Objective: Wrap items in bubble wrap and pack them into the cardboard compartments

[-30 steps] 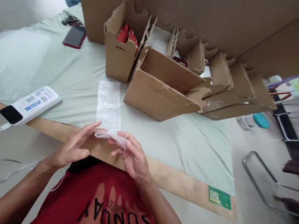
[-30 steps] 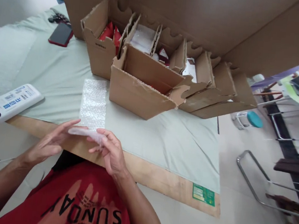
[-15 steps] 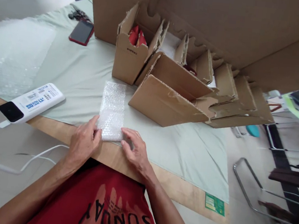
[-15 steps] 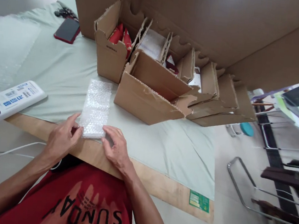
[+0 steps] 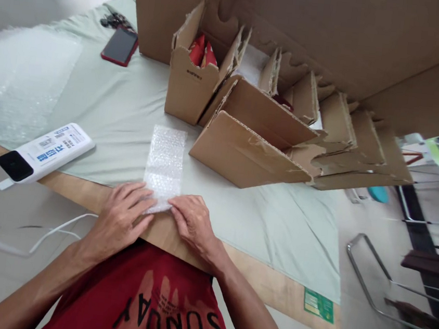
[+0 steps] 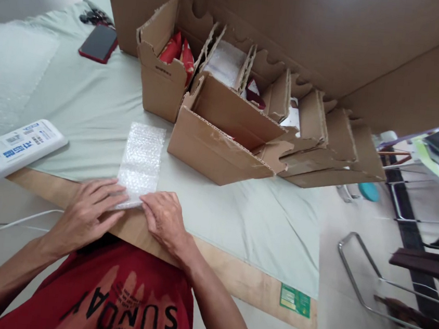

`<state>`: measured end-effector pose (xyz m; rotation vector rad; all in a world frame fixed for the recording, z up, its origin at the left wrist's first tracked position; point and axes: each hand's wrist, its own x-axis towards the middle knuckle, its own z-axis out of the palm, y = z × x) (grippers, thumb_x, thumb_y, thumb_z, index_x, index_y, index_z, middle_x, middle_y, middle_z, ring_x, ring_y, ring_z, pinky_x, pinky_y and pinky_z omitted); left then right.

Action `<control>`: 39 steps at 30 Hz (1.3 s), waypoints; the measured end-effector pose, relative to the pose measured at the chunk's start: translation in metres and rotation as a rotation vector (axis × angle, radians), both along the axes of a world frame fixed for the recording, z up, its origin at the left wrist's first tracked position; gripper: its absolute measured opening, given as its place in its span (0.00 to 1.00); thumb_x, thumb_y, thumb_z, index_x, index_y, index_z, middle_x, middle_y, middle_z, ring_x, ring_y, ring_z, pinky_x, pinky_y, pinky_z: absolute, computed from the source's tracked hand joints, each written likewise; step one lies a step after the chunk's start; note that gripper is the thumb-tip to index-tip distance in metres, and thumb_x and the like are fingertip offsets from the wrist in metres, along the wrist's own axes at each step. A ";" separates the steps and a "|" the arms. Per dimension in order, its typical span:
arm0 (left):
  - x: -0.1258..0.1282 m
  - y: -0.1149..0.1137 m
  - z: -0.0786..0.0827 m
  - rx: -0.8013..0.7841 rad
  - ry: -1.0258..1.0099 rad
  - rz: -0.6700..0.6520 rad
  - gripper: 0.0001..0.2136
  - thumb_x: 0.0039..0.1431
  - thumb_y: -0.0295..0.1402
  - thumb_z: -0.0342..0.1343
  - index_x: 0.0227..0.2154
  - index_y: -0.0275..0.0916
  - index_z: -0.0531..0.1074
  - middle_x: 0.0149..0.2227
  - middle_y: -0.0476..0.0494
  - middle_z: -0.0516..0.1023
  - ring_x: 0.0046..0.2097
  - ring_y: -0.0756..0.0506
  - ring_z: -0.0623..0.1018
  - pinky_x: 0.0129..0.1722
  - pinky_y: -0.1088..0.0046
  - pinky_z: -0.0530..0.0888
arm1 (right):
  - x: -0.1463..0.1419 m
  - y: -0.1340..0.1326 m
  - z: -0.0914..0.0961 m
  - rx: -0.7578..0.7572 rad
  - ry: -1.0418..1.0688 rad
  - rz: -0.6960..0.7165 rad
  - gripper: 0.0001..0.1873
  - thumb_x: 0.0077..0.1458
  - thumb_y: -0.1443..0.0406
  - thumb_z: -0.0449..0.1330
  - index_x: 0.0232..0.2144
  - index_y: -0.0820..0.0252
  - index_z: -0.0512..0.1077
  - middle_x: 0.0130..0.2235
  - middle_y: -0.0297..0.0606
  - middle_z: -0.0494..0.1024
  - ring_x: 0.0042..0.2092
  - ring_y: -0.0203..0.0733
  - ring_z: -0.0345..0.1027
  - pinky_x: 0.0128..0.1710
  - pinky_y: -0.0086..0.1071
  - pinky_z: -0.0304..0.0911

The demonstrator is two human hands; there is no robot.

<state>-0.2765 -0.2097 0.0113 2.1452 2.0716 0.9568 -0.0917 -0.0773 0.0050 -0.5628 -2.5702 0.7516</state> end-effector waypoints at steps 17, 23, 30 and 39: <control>-0.008 0.030 -0.008 -0.056 -0.203 0.291 0.17 0.66 0.38 0.54 0.52 0.33 0.76 0.52 0.31 0.77 0.49 0.37 0.79 0.47 0.60 0.77 | -0.014 0.007 -0.002 0.271 -0.130 0.045 0.15 0.68 0.66 0.56 0.54 0.57 0.74 0.58 0.46 0.79 0.59 0.49 0.68 0.58 0.46 0.57; -0.007 0.014 -0.002 -0.067 -0.212 0.117 0.13 0.68 0.33 0.53 0.52 0.37 0.74 0.47 0.38 0.81 0.49 0.40 0.79 0.51 0.60 0.74 | -0.011 0.009 0.004 -0.051 -0.014 -0.034 0.13 0.70 0.63 0.55 0.51 0.56 0.76 0.45 0.38 0.85 0.45 0.42 0.76 0.52 0.40 0.63; -0.012 0.059 -0.010 -0.260 -0.152 0.407 0.20 0.64 0.37 0.53 0.55 0.33 0.73 0.41 0.37 0.80 0.41 0.37 0.80 0.45 0.58 0.77 | -0.015 0.012 0.006 0.165 -0.105 -0.137 0.20 0.66 0.61 0.59 0.58 0.58 0.72 0.61 0.50 0.75 0.60 0.53 0.67 0.57 0.47 0.60; 0.010 0.034 -0.002 -0.123 -0.969 0.519 0.32 0.58 0.42 0.60 0.63 0.36 0.63 0.58 0.31 0.74 0.55 0.38 0.78 0.53 0.58 0.77 | -0.028 0.024 0.005 -0.057 -0.090 -0.166 0.16 0.68 0.66 0.55 0.55 0.58 0.75 0.55 0.45 0.81 0.55 0.48 0.74 0.56 0.42 0.66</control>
